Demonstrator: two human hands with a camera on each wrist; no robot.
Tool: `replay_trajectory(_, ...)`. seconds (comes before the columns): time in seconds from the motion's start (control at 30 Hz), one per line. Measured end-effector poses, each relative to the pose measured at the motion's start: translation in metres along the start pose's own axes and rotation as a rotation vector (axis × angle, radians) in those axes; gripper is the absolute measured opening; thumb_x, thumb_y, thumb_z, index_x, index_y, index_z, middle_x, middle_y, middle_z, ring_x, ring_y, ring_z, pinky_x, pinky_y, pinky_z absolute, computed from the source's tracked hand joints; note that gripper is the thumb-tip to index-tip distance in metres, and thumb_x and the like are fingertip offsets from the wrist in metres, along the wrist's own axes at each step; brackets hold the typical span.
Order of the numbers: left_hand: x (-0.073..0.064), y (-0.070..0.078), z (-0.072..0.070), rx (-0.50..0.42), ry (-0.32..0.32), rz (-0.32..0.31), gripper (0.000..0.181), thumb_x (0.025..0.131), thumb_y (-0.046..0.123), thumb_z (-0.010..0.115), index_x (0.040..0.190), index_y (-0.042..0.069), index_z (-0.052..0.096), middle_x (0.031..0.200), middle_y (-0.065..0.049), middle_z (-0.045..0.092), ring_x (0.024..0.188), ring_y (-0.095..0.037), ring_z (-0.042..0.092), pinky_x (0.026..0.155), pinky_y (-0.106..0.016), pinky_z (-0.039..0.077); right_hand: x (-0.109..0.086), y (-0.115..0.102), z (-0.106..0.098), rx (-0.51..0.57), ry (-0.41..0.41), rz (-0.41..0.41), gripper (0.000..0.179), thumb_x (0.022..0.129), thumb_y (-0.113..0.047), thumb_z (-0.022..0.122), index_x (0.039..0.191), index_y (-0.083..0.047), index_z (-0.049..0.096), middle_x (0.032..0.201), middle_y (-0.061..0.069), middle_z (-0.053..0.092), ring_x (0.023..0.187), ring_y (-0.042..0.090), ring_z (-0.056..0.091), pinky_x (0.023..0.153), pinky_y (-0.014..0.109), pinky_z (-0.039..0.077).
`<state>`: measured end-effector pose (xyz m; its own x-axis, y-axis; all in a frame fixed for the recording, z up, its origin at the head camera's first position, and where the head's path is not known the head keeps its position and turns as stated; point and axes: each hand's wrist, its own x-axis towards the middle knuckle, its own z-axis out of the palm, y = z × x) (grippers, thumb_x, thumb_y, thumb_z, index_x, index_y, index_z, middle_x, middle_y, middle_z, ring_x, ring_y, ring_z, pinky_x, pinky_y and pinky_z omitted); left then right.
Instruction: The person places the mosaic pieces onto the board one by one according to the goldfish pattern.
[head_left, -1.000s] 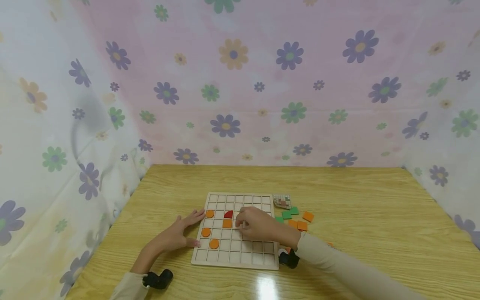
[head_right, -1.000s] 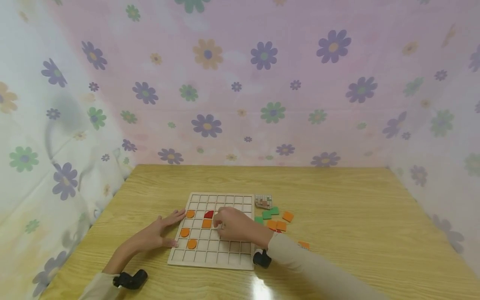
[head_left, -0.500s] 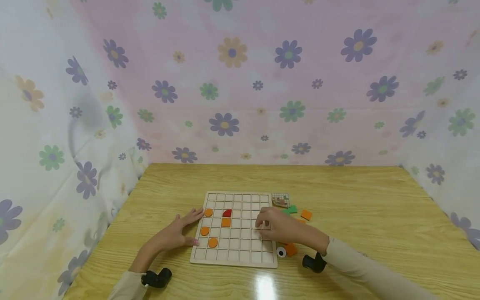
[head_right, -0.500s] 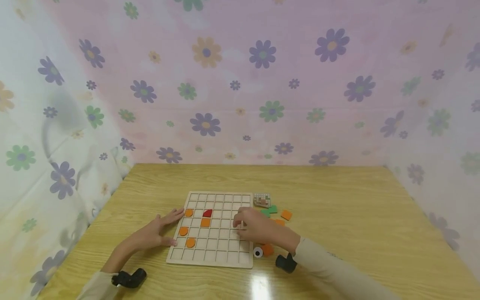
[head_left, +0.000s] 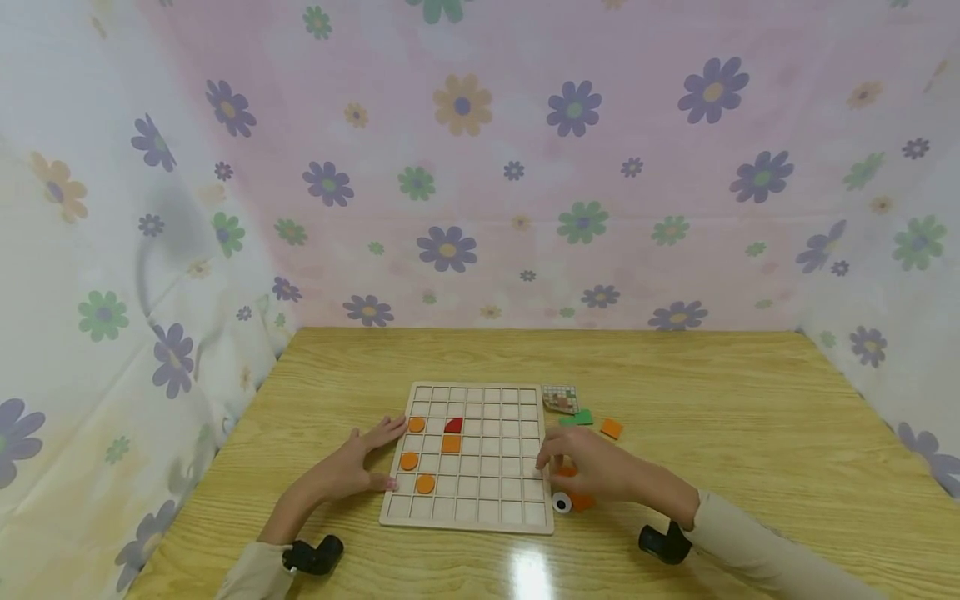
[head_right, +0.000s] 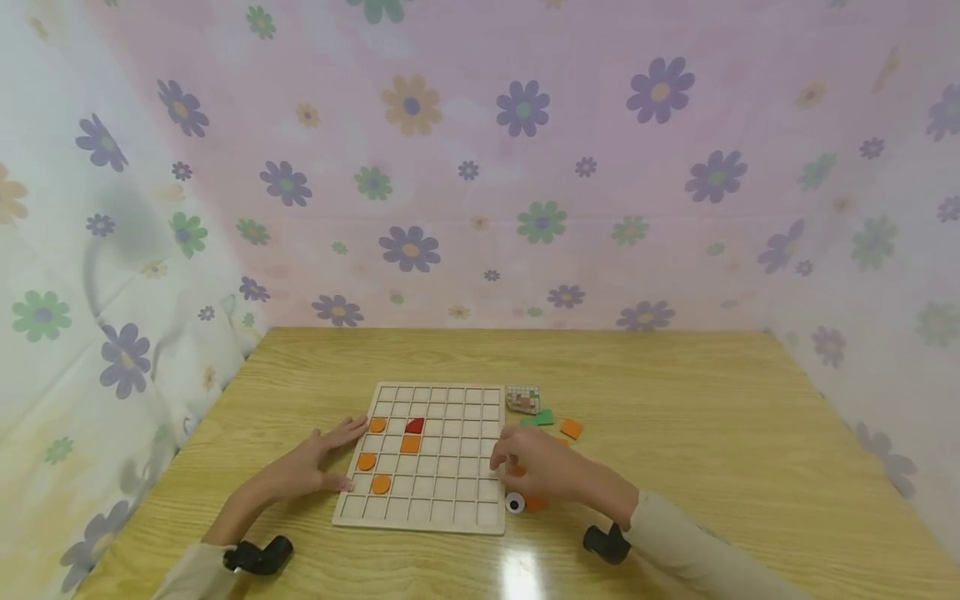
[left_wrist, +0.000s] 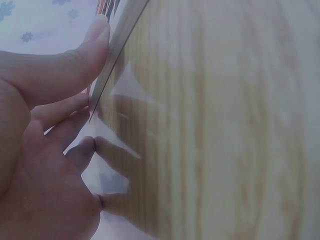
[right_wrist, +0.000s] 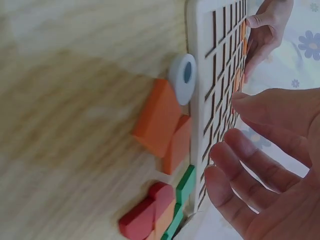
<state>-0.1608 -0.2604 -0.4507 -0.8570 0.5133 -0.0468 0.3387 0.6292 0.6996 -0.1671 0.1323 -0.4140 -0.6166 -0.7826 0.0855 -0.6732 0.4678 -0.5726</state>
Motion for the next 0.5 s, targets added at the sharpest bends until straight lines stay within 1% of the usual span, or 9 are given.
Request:
replay_trajectory(0.17,0.001,0.001,-0.001,0.021,-0.013,-0.022,0.086,0.079,0.029,0.076,0.149,0.009,0.029,0.155,-0.012,0.019,0.142,-0.038,0.008,0.105,-0.067,-0.006,-0.010,0.006,0.006,-0.003,-0.008,-0.036,0.013,0.083,-0.011,0.071,0.094,-0.017,0.071,0.094,-0.010,0.058,0.080,0.007,0.053,0.067,0.022,0.048)
replay_trajectory(0.3,0.000,0.001,0.000,0.013,-0.019,-0.043,0.087,0.079,0.030,0.076,0.149,0.010,0.030,0.155,-0.011,0.020,0.142,-0.037,0.008,0.106,-0.066,-0.006,-0.018,0.008,0.010,-0.009,-0.006,-0.064,0.014,0.082,-0.010,0.072,0.092,-0.019,0.070,0.091,-0.011,0.057,0.078,0.008,0.050,0.066,0.020,0.045)
replay_trajectory(0.4,0.000,0.001,0.000,0.008,-0.021,-0.047,0.087,0.078,0.030,0.076,0.149,0.010,0.030,0.156,-0.011,0.020,0.142,-0.037,0.008,0.106,-0.066,-0.007,-0.023,0.008,0.014,-0.010,0.004,-0.083,0.015,0.082,-0.008,0.071,0.091,-0.019,0.070,0.090,-0.011,0.058,0.078,0.008,0.051,0.067,0.019,0.046)
replay_trajectory(0.5,0.001,0.000,0.000,0.011,-0.018,-0.038,0.087,0.078,0.030,0.076,0.149,0.010,0.030,0.155,-0.011,0.020,0.142,-0.037,0.008,0.105,-0.066,-0.007,-0.027,0.007,0.016,-0.028,0.014,-0.087,0.016,0.080,-0.006,0.072,0.091,-0.018,0.070,0.090,-0.012,0.058,0.080,0.004,0.051,0.070,0.020,0.047)
